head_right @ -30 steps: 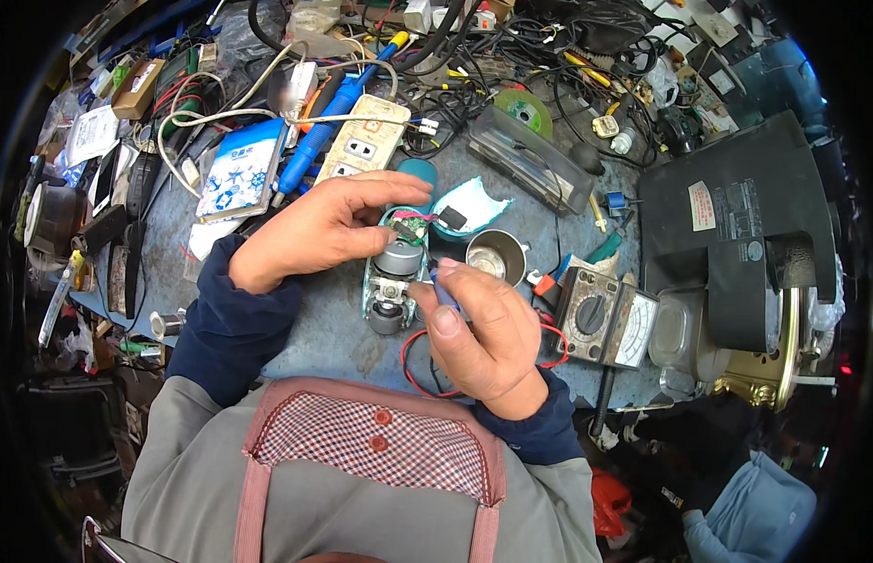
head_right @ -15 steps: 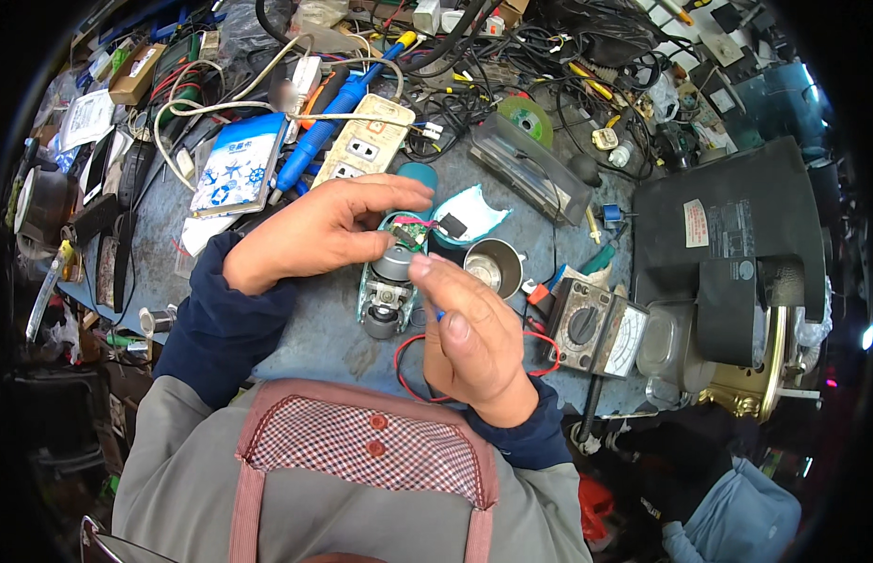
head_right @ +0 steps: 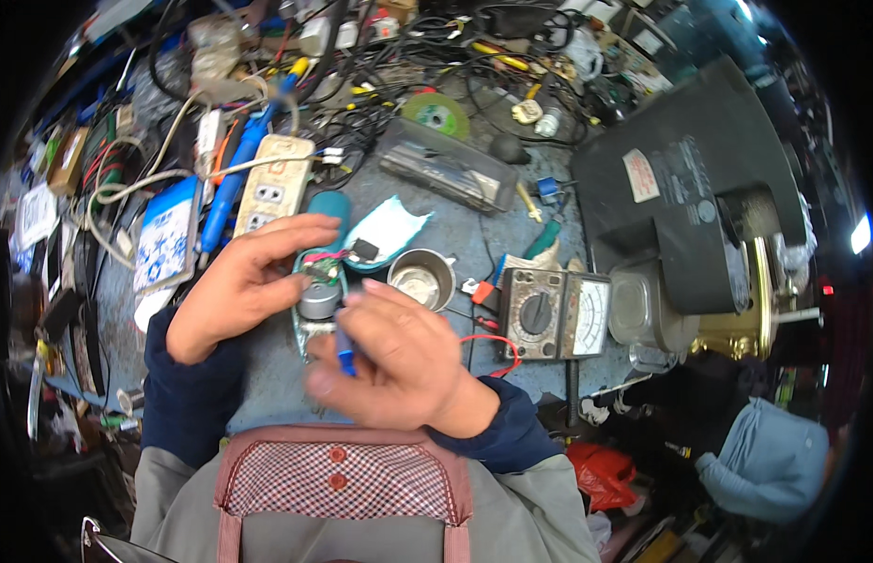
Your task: The person disassembles a teal handheld device, uses a screwdriver to adjust internal components, and reassembles the casing. They then test the device with a multimeter and place it on the workbench.
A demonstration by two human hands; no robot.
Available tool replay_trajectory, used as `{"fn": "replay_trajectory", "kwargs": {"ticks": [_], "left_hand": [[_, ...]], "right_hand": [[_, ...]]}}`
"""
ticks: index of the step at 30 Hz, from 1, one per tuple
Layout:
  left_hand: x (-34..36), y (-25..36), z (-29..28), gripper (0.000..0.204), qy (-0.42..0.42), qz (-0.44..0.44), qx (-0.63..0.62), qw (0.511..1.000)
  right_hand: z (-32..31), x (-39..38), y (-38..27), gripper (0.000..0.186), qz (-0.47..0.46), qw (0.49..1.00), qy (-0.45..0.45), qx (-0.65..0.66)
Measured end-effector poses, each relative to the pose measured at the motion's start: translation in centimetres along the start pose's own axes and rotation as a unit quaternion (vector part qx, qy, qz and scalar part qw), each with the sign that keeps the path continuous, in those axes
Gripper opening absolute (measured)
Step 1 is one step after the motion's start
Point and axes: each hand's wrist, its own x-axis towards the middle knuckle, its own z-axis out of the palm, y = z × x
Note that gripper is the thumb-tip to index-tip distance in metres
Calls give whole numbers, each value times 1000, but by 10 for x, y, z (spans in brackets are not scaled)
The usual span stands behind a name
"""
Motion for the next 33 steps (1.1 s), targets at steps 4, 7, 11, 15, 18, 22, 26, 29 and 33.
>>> {"fn": "replay_trajectory", "kwargs": {"ticks": [4,7,11,15,18,22,26,29,33], "left_hand": [[4,-7,0,57,-8,39,38,998],[4,5,1,54,-10,-30,-16,999],[0,-7,2,55,-4,7,-1,1000],[5,-8,2,55,-9,16,0,1000],[4,0,4,55,3,-1,27,1000],[2,-2,6,56,8,-2,12,1000],[4,-6,0,57,3,15,16,1000],[8,-6,2,57,3,7,15,1000],[1,-7,3,59,12,3,16,1000]], "right_hand": [[8,-1,3,43,11,998,14,58],[5,-4,-5,41,42,999,21,26],[4,1,-6,43,30,999,36,-1],[5,6,-5,45,56,993,8,102],[4,1,-14,52,59,997,18,45],[22,1,-13,60,23,996,85,-9],[20,2,-3,46,0,998,61,32],[20,2,-2,46,19,997,63,34],[-6,2,-1,47,185,965,43,183]]}}
